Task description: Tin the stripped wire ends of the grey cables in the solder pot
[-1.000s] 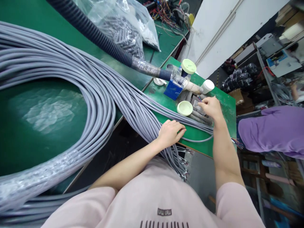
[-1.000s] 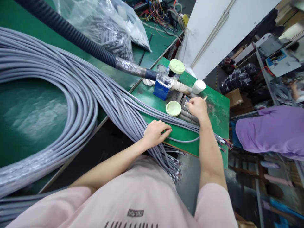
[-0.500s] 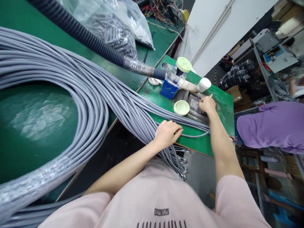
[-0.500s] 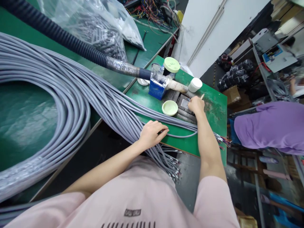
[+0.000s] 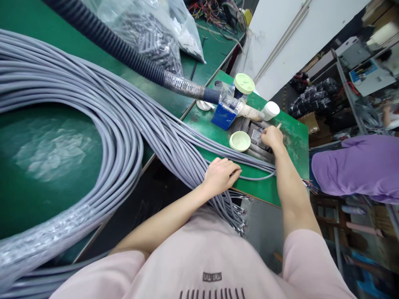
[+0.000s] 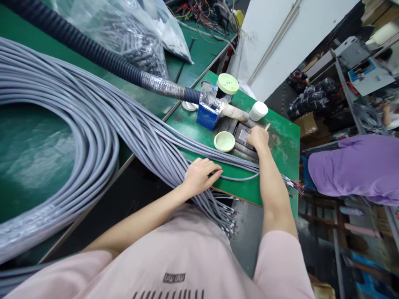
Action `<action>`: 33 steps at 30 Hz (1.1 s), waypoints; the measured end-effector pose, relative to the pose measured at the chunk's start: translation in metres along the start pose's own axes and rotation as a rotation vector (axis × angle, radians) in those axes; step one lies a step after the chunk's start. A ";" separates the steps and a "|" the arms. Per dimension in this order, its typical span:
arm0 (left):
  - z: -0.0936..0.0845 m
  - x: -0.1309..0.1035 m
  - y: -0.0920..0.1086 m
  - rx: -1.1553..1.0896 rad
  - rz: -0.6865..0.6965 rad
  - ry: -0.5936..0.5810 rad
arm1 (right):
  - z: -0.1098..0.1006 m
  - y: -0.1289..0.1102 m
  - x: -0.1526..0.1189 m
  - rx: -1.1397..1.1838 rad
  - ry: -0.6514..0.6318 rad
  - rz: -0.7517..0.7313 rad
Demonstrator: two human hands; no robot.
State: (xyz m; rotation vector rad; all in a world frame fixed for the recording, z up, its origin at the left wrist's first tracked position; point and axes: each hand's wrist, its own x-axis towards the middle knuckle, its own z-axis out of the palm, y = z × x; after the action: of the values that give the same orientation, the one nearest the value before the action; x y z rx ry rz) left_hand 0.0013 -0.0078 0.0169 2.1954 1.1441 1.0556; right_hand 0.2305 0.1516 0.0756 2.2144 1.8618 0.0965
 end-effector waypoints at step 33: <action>0.003 0.005 0.001 -0.389 -0.188 0.116 | -0.037 0.025 -0.104 0.727 0.300 -0.241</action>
State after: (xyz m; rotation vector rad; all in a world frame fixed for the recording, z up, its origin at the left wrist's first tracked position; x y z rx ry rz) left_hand 0.0060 -0.0047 0.0180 1.7128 1.0637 1.2177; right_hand 0.2275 0.0512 0.1279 2.4734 2.6391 -0.3712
